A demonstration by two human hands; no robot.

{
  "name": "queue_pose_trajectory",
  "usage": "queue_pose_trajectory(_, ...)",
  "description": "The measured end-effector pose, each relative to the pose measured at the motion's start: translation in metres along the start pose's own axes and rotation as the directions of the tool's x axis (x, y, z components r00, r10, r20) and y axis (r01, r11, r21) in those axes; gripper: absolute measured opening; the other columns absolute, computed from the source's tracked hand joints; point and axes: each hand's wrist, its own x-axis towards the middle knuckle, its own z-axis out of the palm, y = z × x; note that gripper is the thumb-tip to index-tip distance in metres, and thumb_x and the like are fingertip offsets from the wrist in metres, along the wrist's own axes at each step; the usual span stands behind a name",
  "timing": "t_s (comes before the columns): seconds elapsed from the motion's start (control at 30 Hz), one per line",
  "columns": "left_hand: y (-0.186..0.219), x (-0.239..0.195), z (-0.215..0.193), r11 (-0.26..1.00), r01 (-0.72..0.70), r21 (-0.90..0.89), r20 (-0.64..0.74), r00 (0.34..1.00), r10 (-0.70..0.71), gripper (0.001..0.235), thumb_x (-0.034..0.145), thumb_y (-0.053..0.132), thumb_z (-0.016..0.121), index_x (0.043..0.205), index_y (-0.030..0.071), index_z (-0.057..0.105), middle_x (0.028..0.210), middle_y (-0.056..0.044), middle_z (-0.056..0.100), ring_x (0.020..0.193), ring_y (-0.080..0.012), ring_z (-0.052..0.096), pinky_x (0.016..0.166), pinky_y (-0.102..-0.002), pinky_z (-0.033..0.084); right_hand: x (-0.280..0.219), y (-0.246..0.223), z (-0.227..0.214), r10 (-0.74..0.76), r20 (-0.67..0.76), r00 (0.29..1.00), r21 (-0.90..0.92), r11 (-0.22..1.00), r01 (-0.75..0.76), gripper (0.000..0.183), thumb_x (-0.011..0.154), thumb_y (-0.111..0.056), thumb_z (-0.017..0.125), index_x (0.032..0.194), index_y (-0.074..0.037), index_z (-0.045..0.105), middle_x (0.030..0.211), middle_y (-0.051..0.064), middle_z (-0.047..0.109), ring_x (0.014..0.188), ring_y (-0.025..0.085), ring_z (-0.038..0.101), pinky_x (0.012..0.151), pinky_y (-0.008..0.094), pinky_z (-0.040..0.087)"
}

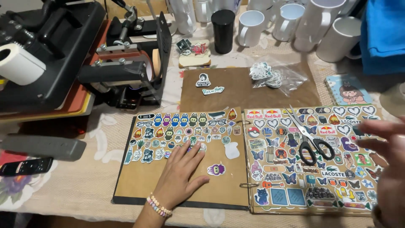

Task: Peeling stickers from a sheet and placing them into a binder

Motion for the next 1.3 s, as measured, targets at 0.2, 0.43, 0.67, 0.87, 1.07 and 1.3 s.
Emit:
queue_pose_trajectory(0.2,0.023,0.006,-0.011,0.986,-0.127,0.107,-0.054,0.990,0.133,0.028,0.094,0.029,0.068,0.112,0.008,0.063,0.120,-0.011,0.061,0.119,-0.0327,0.052,0.108,-0.052,0.036,0.037,-0.013,0.047,0.212,0.447,0.869,-0.728,0.651,0.215,0.059,0.080,-0.052,0.067,0.128,-0.017,0.066,0.140,0.001,0.063,0.129,0.024,0.058,0.106,0.045,0.046)
queue_pose_trajectory(0.43,0.050,0.019,-0.008,0.931,-0.281,0.233,-0.090,0.947,0.308,0.012,0.096,0.008,0.063,0.104,-0.001,0.063,0.098,-0.014,0.063,0.092,-0.0310,0.059,0.090,-0.045,0.048,0.039,0.001,0.050,0.522,0.358,0.774,-0.934,0.193,0.301,0.068,0.086,-0.052,0.058,0.149,-0.032,0.041,0.132,-0.002,0.065,0.115,0.029,0.071,0.082,0.049,0.065)
queue_pose_trajectory(0.67,0.054,0.030,0.008,0.915,-0.271,0.299,-0.106,0.943,0.314,0.016,0.102,0.014,0.060,0.089,0.005,0.059,0.080,-0.009,0.056,0.073,-0.0255,0.053,0.070,-0.037,0.048,0.013,0.003,0.081,-0.044,0.699,0.714,-0.541,0.620,0.568,0.040,0.086,-0.029,0.065,0.125,-0.022,0.067,0.125,0.001,0.068,0.112,0.024,0.063,0.093,0.042,0.054)
queue_pose_trajectory(0.87,0.051,0.029,0.006,0.956,-0.267,0.120,-0.205,0.936,0.287,0.015,0.101,0.010,0.059,0.092,-0.001,0.064,0.088,-0.014,0.063,0.077,-0.0287,0.059,0.073,-0.038,0.051,-0.002,-0.007,0.151,-0.250,0.795,0.553,-0.277,0.661,0.698,0.026,0.092,-0.038,0.068,0.104,-0.015,0.064,0.086,0.004,0.064,0.082,0.028,0.059,0.070,0.041,0.049)
queue_pose_trajectory(1.07,0.038,0.030,0.005,0.970,-0.172,-0.173,-0.331,0.938,0.107,0.008,0.092,0.007,0.068,0.095,0.002,0.073,0.092,-0.009,0.075,0.081,-0.0244,0.070,0.077,-0.036,0.055,0.001,0.005,0.180,0.158,0.763,0.626,-0.524,0.718,0.458,0.056,0.074,-0.050,0.085,0.113,-0.020,0.059,0.109,0.004,0.058,0.108,0.029,0.056,0.076,0.048,0.054)
queue_pose_trajectory(1.3,0.036,0.030,0.003,0.949,-0.112,-0.294,-0.385,0.923,-0.010,0.007,0.091,0.004,0.065,0.093,0.002,0.072,0.089,-0.009,0.076,0.080,-0.0246,0.071,0.075,-0.035,0.056,0.009,0.000,0.180,0.284,0.743,0.606,-0.574,0.736,0.359,0.044,0.067,-0.034,0.089,0.096,-0.023,0.057,0.099,-0.003,0.060,0.093,0.023,0.063,0.070,0.043,0.052)
